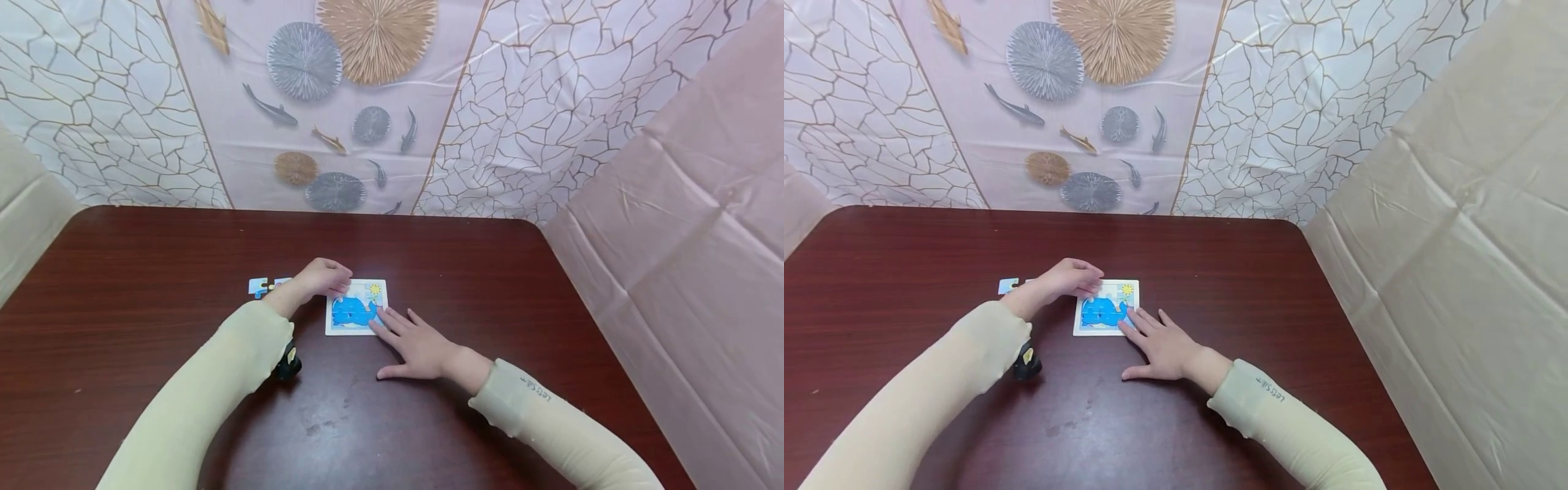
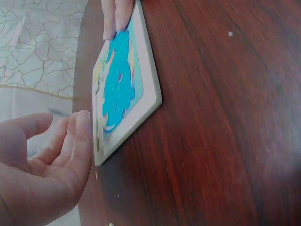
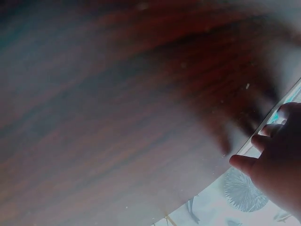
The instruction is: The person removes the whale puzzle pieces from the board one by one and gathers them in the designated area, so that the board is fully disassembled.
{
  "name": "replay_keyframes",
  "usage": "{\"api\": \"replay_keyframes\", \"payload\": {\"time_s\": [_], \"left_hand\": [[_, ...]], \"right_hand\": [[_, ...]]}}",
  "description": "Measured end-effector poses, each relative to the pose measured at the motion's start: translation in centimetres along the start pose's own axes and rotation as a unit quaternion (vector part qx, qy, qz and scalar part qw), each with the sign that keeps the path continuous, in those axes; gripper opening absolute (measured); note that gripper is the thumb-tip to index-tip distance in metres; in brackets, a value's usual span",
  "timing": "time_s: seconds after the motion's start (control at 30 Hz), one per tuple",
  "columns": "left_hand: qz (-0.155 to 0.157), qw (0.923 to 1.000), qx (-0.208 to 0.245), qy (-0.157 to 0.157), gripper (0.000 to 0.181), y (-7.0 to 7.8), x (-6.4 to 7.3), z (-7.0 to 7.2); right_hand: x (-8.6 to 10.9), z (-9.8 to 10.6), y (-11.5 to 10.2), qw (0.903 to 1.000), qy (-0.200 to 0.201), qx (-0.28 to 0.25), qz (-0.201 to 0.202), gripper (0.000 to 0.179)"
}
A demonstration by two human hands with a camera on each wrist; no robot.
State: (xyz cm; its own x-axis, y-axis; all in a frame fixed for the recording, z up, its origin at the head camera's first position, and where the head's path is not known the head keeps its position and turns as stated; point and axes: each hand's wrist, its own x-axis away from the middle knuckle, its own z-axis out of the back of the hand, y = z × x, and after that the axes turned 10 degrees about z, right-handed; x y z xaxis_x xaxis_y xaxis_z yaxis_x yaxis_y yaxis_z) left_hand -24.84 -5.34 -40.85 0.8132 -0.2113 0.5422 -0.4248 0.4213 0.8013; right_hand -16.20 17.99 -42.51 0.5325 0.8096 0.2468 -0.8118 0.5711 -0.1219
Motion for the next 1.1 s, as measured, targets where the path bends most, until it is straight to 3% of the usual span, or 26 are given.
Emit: {"api": "replay_keyframes", "payload": {"time_s": [0.27,0.83,1.1], "left_hand": [[0.008,0.9999,-0.007,0.006,0.040,0.4,-0.3,-1.3],[0.023,0.9982,0.048,0.027,0.039,0.6,-0.4,-2.7],[0.032,0.9974,0.064,0.009,0.041,0.7,-0.7,-2.9]], "right_hand": [[0.0,0.2,0.0,1.0000,-0.001,-0.004,0.000,0.086],[-0.2,0.4,0.1,0.9997,-0.010,0.019,0.009,0.088],[-0.1,0.4,0.1,0.9998,-0.015,0.014,0.004,0.088]]}}
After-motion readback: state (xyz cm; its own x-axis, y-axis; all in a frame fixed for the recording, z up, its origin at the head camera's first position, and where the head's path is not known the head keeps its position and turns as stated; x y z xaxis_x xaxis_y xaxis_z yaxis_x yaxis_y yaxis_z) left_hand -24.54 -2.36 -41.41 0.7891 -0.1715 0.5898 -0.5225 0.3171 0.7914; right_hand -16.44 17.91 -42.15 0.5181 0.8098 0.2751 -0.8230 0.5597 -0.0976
